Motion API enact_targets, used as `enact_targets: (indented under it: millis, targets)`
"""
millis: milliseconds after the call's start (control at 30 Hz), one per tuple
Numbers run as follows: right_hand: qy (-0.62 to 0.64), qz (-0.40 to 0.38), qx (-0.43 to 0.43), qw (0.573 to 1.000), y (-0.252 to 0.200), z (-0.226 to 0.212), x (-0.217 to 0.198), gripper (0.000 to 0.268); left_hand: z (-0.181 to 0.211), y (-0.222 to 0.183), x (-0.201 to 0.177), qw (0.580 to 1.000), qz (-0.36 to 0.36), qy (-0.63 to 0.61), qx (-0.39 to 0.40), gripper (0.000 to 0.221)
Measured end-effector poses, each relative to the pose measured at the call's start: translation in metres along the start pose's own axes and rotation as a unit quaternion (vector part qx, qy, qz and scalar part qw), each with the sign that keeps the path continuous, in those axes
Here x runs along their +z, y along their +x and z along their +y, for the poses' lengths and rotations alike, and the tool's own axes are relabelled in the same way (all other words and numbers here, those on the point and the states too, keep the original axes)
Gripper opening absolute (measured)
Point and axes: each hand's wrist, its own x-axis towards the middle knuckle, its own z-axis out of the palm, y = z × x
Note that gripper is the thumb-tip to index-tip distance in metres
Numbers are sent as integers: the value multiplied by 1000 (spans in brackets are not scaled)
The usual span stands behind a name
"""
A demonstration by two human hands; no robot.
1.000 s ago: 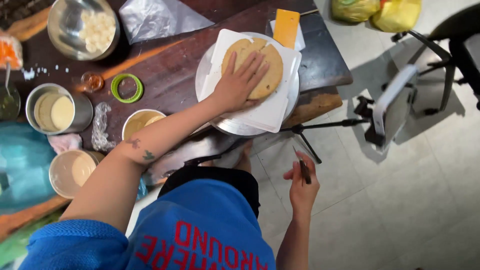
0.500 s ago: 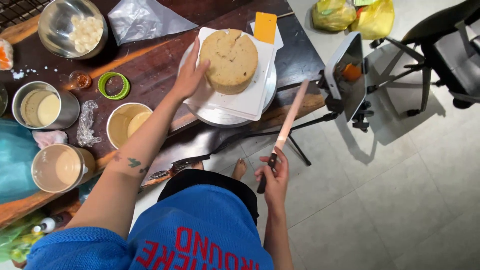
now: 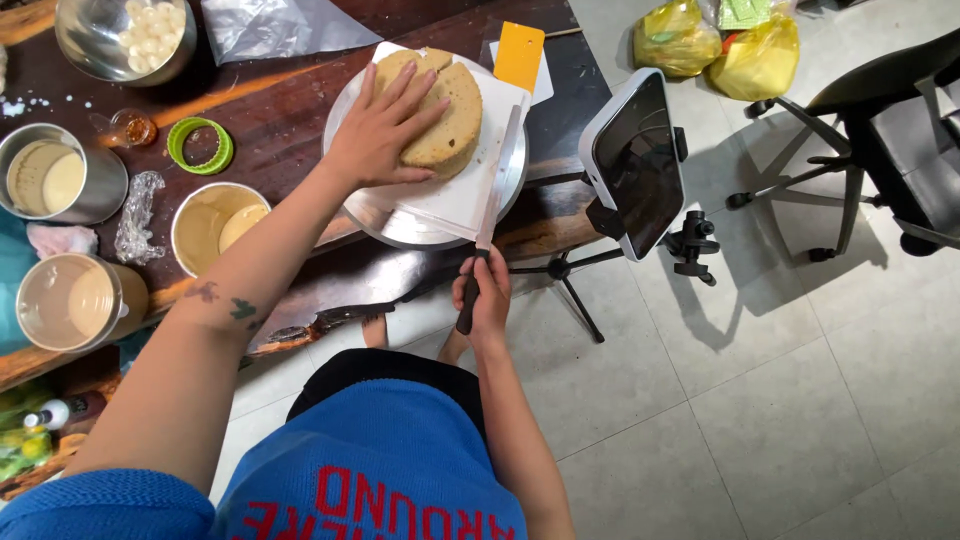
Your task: Removing a baked cake from its mold, slicing it horizontally, and filling a piping bag with cream.
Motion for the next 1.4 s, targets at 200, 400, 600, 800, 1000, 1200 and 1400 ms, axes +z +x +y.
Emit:
enact_targets:
  millis: [200,400,600,800,1000,1200,1400]
  targets:
    - [-12,-35,-2,999,14,19,2,26,-1,2,11,999,-39,-27,-4,97]
    - [-54,-21,14,998,12,9,22,26,6,0,15,998,-48,-10,-31,98]
    - [-61,3,15,998,13,-5,37,31,10,0,20,999,-26,7,-41,95]
    - [-75,-20,4,997,21,6,24,29,16,1,20,998,-7,7,-58,92]
    - [-85,-22,7,996,29,1,28,30,23,11,-1,996,-40,1,-79,101]
    - [-109,-30,-2,994,49,5,20,26,7,16,1,996,-75,40,13,102]
    - [-123,-48,-5,991,28,29,-2,21,17,14,27,997,-54,-14,-58,96]
